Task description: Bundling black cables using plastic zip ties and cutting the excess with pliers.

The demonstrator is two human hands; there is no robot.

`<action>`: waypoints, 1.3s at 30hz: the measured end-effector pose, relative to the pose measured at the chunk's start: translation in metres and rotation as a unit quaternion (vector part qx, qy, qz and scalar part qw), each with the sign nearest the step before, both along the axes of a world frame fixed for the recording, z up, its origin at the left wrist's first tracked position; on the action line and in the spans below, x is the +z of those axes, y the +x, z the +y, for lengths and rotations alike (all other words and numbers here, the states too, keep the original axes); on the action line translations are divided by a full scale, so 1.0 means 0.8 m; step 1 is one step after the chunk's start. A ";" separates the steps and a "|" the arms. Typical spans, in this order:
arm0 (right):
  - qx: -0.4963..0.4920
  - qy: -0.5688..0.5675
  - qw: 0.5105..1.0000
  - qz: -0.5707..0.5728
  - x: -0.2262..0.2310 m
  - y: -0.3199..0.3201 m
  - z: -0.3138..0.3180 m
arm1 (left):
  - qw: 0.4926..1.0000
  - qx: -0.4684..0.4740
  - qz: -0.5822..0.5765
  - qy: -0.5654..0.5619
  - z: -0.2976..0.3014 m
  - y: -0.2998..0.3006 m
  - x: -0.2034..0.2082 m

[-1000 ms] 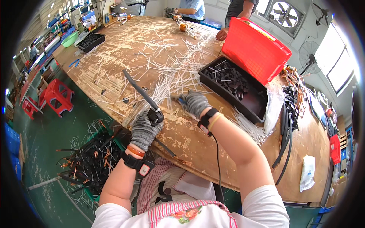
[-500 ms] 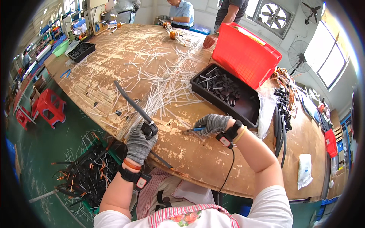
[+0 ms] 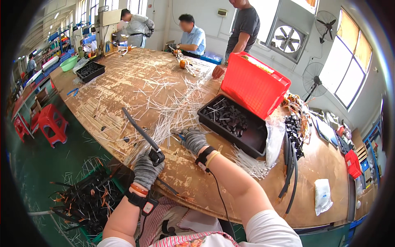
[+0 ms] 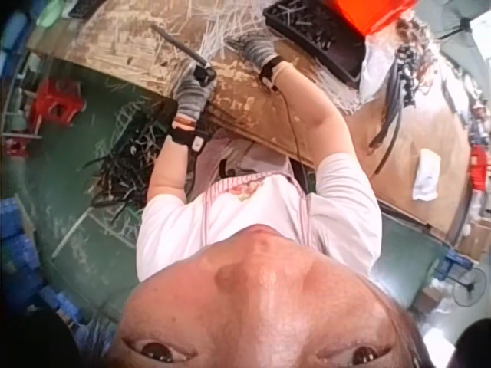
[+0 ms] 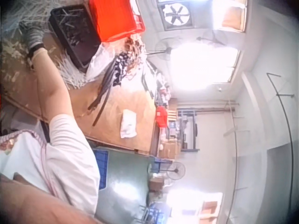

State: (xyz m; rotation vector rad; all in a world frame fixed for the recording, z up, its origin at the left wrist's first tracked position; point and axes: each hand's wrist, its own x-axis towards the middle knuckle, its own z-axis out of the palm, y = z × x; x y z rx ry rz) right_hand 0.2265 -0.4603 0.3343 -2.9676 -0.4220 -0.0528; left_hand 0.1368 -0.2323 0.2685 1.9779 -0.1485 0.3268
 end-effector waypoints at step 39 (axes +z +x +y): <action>-0.133 -0.191 0.905 -0.357 0.274 -0.391 -0.333 | 0.960 -0.131 -0.238 0.075 -0.066 -0.075 0.184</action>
